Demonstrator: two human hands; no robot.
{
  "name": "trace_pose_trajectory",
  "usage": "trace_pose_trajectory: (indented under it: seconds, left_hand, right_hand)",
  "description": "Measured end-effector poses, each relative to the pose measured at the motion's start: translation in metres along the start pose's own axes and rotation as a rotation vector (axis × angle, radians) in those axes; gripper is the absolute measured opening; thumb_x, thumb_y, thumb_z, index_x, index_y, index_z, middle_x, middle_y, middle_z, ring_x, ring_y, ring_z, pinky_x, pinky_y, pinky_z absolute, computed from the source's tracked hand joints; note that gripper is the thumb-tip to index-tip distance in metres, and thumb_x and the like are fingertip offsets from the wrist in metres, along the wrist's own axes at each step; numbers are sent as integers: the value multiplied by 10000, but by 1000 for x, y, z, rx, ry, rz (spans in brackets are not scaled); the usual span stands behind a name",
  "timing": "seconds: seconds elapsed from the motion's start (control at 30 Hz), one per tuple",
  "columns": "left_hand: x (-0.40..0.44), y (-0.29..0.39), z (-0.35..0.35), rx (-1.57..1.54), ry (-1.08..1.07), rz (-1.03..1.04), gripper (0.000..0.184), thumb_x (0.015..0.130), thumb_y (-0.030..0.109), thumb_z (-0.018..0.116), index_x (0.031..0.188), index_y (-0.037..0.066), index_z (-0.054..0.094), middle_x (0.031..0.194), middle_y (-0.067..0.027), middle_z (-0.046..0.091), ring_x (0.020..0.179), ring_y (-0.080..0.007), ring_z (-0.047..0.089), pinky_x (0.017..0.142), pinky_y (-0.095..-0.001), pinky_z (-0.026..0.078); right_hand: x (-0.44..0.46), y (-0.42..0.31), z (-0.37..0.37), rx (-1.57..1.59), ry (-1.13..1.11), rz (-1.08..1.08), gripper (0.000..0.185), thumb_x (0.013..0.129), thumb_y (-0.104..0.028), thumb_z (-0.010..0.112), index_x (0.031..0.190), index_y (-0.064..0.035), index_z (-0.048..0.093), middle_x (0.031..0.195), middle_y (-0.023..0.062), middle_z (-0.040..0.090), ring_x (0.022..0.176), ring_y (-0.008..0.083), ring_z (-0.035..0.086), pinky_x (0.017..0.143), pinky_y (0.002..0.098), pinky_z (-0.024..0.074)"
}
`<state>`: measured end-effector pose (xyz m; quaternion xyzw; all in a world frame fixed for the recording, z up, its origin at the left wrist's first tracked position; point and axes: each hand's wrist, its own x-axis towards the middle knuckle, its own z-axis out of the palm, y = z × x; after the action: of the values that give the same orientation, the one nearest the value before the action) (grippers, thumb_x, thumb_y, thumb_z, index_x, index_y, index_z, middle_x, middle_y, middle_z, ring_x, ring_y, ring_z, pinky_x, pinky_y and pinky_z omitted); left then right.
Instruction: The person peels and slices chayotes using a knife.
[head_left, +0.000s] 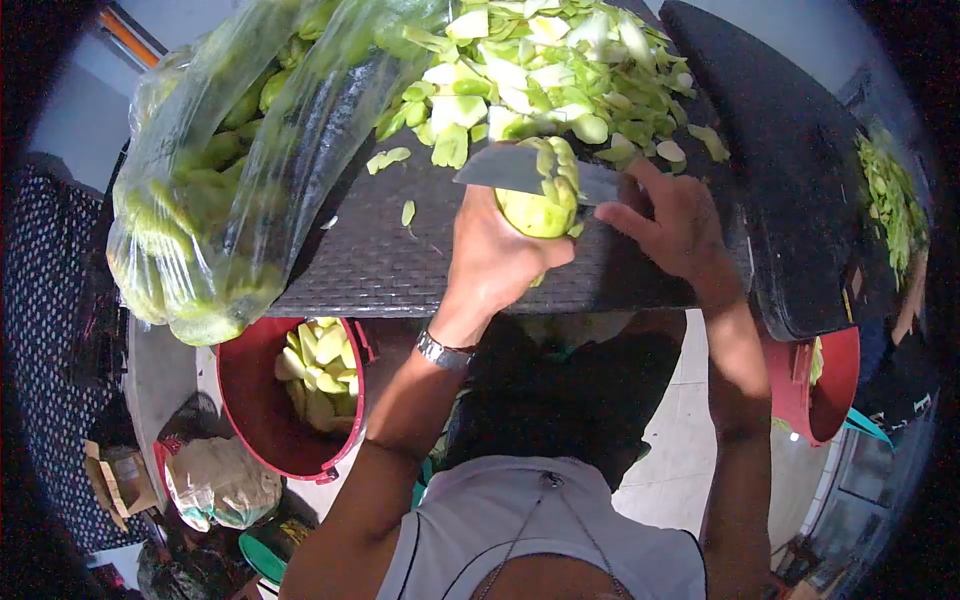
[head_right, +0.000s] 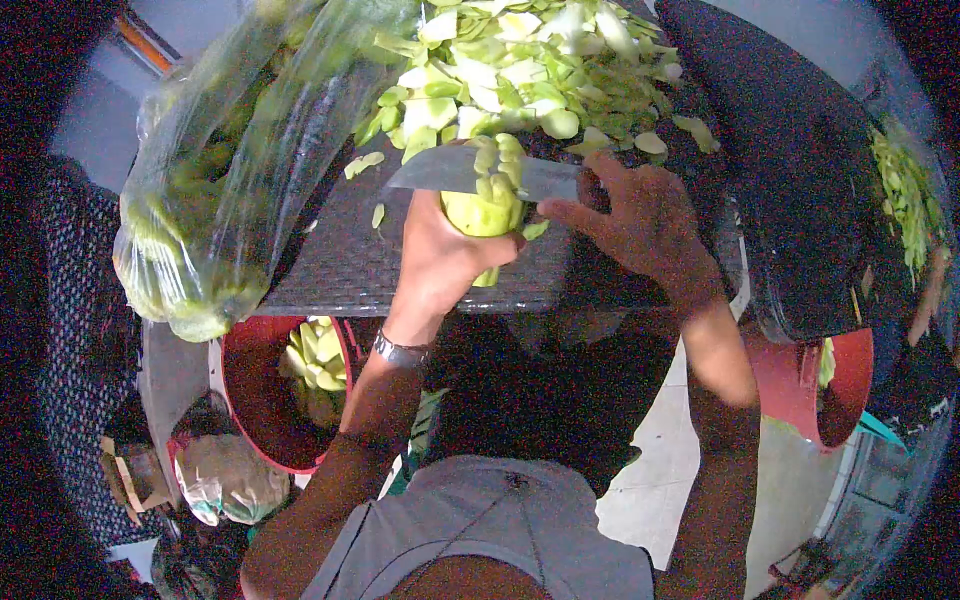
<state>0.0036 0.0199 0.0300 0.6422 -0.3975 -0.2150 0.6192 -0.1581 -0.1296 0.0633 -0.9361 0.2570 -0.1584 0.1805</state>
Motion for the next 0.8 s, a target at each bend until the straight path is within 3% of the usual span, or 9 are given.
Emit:
trace_pose_trajectory:
  seconds: [0.13,0.23,0.3,0.4,0.47,0.57,0.67,0.73,0.8]
  left_hand:
    - [1,-1,1,-8,-34,27,842,532,51,847,1306,23,515,1199,-119,629,1140,-254,626,979,-345,491]
    - [-3,0,-1,-8,15,48,882,535,36,850,1336,19,480,1193,-120,628,1137,-241,625,988,-343,489]
    - [-3,4,-4,-87,21,5,929,543,32,872,1365,5,440,1201,-112,623,1138,-232,618,1008,-340,480]
    - [2,2,-18,-131,-17,-53,941,556,21,913,1369,5,440,1218,-95,621,1142,-222,616,1015,-340,480]
    - [5,3,-22,-663,-74,-184,755,743,236,864,1352,16,474,1211,-123,634,1104,-244,645,997,-386,514]
    - [10,7,-29,-1233,-90,-367,635,890,414,686,1346,12,505,1159,-177,653,1004,-313,680,912,-465,567]
    - [9,-1,-28,-1074,-176,-546,609,866,305,714,1352,3,506,1152,-179,658,962,-318,686,868,-469,575]
    - [3,5,-19,-958,-170,-441,565,797,155,772,1298,0,562,1090,-137,673,927,-272,688,847,-424,572]
    - [4,6,-20,-557,-256,-316,616,710,78,842,1264,11,582,1090,-100,670,968,-224,670,847,-372,559]
  right_hand:
    - [-1,-15,2,-50,0,-165,508,886,-519,696,976,-24,626,758,173,641,740,375,666,667,455,496]
    - [24,20,14,99,97,-52,605,879,-637,659,1040,-54,660,701,189,649,790,388,700,704,484,539]
    - [36,54,9,32,-59,-133,534,929,-546,640,1175,-71,639,753,192,668,800,380,699,734,469,541]
    - [48,28,-16,98,-332,359,476,988,-365,603,1385,-114,528,843,171,688,820,362,685,772,462,537]
    - [42,15,-26,200,-347,438,417,1005,-375,570,1317,-98,550,817,148,656,771,311,641,736,429,514]
    - [25,39,-11,288,-111,-77,477,1004,-492,551,1030,-36,689,713,126,585,659,236,566,643,364,474]
    - [24,38,-2,188,64,-248,406,974,-443,620,1027,-42,665,764,149,620,685,290,608,648,388,495]
    - [16,-1,-17,57,65,-44,469,927,-499,675,1052,-48,648,817,183,667,732,343,694,660,423,538]
    - [-4,-24,-29,37,33,-186,422,915,-439,702,1049,-45,634,778,168,640,718,323,660,651,415,504]
